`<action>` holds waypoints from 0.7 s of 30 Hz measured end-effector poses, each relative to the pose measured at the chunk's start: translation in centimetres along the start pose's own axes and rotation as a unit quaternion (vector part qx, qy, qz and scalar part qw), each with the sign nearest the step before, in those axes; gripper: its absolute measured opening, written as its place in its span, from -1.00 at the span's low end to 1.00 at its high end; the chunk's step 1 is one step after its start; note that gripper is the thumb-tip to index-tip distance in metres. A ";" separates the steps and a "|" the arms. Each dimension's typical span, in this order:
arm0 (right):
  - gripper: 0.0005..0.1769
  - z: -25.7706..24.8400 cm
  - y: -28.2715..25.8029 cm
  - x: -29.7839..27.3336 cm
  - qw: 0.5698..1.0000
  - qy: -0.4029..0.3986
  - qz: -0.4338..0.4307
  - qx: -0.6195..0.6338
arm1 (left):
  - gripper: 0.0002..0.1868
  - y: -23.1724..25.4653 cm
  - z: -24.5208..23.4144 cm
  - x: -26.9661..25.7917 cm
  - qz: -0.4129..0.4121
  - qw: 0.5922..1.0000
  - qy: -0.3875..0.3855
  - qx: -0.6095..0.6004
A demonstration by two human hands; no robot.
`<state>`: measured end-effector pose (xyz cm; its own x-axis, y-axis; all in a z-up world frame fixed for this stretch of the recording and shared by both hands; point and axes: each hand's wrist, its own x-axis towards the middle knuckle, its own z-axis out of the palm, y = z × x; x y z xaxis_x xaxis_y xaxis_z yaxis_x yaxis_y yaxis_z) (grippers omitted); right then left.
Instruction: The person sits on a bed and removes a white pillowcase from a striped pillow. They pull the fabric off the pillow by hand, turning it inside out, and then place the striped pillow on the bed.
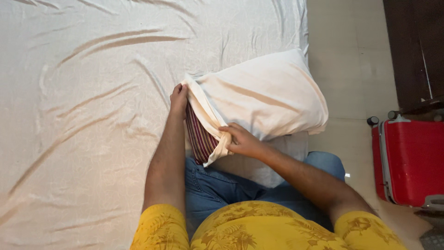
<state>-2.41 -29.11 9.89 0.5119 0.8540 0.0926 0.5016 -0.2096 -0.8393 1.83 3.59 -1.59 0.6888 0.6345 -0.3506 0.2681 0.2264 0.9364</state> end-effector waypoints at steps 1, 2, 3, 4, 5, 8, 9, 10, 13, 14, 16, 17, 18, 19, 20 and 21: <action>-0.40 0.6 -0.4 0.2 0.999 0.030 0.045 0.007 | -0.52 -0.5 -0.3 0.6 -0.003 0.999 -0.019 -0.049; -0.51 1.1 -1.0 0.4 0.994 0.060 0.091 0.015 | -0.51 -1.1 -0.6 1.1 -0.008 0.995 -0.037 -0.097; -0.53 1.3 -1.6 0.7 0.989 0.071 0.131 0.006 | -0.49 -1.6 -0.7 1.5 -0.013 0.988 -0.056 -0.145; -0.55 1.5 -2.3 0.8 0.982 0.083 0.172 -0.002 | -0.48 -1.9 -0.7 1.8 -0.007 0.988 -0.059 -0.142; -0.57 1.5 -3.0 0.9 0.973 0.094 0.212 -0.010 | -0.46 -2.0 -0.6 2.1 0.000 0.988 -0.063 -0.139; -0.56 1.6 -4.1 1.0 0.967 0.102 0.232 -0.012 | -0.50 -1.0 -0.4 2.5 0.003 0.989 -0.069 -0.131; -0.55 1.7 -4.0 0.9 0.974 0.121 0.189 -0.032 | -0.53 -0.4 -0.3 2.6 0.001 0.989 -0.071 -0.129; -0.53 1.9 -3.8 0.7 0.978 0.140 0.145 -0.051 | -0.55 0.3 -0.2 2.6 0.003 0.994 -0.058 -0.089; -0.48 2.1 -2.6 0.1 0.982 0.144 0.104 -0.071 | -0.63 1.8 -0.2 2.8 0.004 0.999 -0.035 0.006; -0.47 2.1 -2.2 -0.1 0.982 0.137 0.106 -0.072 | -0.66 2.1 -0.1 3.1 0.004 0.999 -0.038 0.020; -0.46 1.7 -1.9 -0.6 0.984 0.110 0.104 -0.090 | -0.71 1.8 0.1 3.8 0.004 0.998 -0.057 0.015; -0.46 1.6 -1.8 -0.8 0.985 0.096 0.103 -0.099 | -0.73 1.3 0.4 4.2 0.004 0.997 -0.075 -0.002; -0.47 1.3 -1.9 -1.1 0.986 0.085 0.091 -0.114 | -0.74 0.8 0.7 4.7 0.003 0.995 -0.093 -0.020; -0.48 1.0 -2.0 -1.4 0.986 0.074 0.079 -0.129 | -0.75 0.2 0.8 5.3 0.002 0.995 -0.095 -0.028; -0.48 0.8 -2.0 -1.7 0.985 0.062 0.067 -0.143 | -0.76 -0.4 0.8 5.8 -0.001 0.995 -0.096 -0.036; -0.48 0.4 -2.0 -1.9 0.984 0.052 0.068 -0.154 | -0.76 -1.0 0.7 6.2 -0.004 0.994 -0.096 -0.044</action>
